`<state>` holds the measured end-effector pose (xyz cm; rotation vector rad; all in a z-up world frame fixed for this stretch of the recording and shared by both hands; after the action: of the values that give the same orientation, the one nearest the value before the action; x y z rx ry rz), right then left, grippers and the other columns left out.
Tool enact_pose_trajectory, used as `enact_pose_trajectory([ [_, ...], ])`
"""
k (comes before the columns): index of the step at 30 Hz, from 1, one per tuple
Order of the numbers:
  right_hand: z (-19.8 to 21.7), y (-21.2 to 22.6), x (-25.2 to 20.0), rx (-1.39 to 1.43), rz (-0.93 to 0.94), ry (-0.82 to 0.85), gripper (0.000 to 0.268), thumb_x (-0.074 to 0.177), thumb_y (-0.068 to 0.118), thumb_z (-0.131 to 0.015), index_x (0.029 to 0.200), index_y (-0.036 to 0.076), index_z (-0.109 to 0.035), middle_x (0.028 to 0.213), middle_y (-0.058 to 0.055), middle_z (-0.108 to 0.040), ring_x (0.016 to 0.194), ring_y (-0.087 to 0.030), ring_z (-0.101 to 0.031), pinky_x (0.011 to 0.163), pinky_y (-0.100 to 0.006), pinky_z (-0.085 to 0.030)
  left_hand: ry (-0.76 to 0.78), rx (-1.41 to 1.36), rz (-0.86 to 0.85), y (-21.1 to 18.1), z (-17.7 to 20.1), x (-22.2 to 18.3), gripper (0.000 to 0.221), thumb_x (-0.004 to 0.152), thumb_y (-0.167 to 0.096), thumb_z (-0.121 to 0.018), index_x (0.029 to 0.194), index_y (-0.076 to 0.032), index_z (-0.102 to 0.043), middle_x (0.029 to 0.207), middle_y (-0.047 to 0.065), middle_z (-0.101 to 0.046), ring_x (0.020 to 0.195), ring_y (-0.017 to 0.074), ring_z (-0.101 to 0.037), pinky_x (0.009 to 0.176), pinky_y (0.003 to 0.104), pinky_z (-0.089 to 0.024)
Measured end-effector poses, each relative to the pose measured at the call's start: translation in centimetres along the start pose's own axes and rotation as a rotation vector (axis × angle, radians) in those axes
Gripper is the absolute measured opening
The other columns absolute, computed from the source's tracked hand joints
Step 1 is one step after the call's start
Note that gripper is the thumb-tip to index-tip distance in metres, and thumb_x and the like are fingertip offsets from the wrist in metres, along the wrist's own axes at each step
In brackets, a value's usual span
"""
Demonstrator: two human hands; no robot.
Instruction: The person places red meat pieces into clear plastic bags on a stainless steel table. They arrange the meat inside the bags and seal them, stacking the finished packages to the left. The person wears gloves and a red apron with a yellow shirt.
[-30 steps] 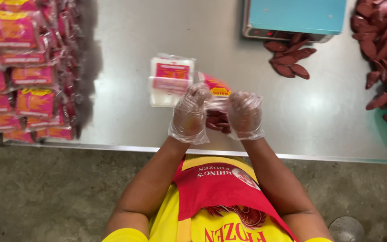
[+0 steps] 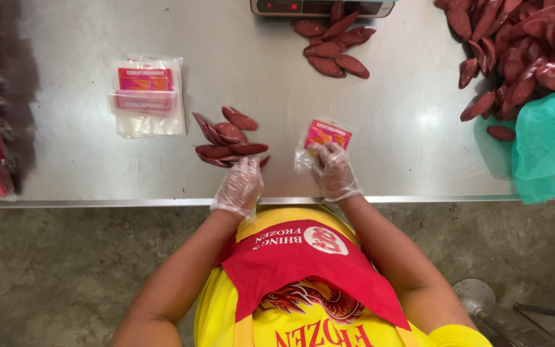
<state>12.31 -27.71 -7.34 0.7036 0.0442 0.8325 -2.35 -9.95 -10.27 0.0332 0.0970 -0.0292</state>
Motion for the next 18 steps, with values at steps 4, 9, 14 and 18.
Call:
enact_pose_trajectory([
  [4,-0.5,-0.4,0.9,0.016,-0.182,-0.051,0.02,0.08,0.01,-0.083,0.095,0.01,-0.071,0.092,-0.014,-0.067,0.082,-0.031,-0.067,0.07,-0.043,-0.055,0.091,-0.64,0.261,0.6,0.3,-0.1,0.025,0.08,-0.025,-0.067,0.102,-0.013,-0.065,0.097,0.011,-0.067,0.084,0.0233,-0.065,0.074,0.034,-0.053],
  [9,-0.4,-0.8,0.9,0.004,-0.095,-0.016,0.023,0.08,0.016,-0.088,0.091,0.01,-0.068,0.089,-0.01,-0.067,0.083,-0.031,-0.066,0.074,-0.045,-0.054,0.753,-1.535,0.655,-4.1,1.1,-0.8,0.033,0.104,-0.035,-0.059,0.122,-0.007,-0.065,0.07,0.005,-0.059,0.049,0.0112,-0.049,0.041,0.025,-0.04],
  [14,0.2,-1.8,-0.7,0.102,-0.016,-0.058,0.033,0.084,0.003,-0.075,0.117,0.01,-0.073,0.095,-0.013,-0.066,0.084,-0.029,-0.067,0.075,-0.042,-0.057,0.479,-2.237,0.673,-8.1,-2.1,2.1,0.032,0.097,-0.015,-0.06,0.129,-0.007,-0.056,0.083,0.004,-0.066,0.061,0.0104,-0.061,0.053,0.025,-0.051],
  [18,-0.4,-2.3,-1.0,0.034,-0.033,0.021,0.042,0.087,0.004,-0.076,0.127,0.015,-0.075,0.092,-0.011,-0.066,0.079,-0.028,-0.065,0.073,-0.041,-0.057,0.321,-2.124,0.807,-8.7,-7.1,3.4,0.028,0.092,-0.005,-0.067,0.118,0.005,-0.062,0.088,0.007,-0.074,0.064,0.0105,-0.067,0.058,0.025,-0.056],
])
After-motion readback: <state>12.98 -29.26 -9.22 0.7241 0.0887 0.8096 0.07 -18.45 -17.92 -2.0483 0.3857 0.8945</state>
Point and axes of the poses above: each hand's wrist, its own x-axis towards the middle knuckle, its own z-axis out of the back of the hand, y = z × x, the point moved 5 cm from there along x, towards the middle knuckle
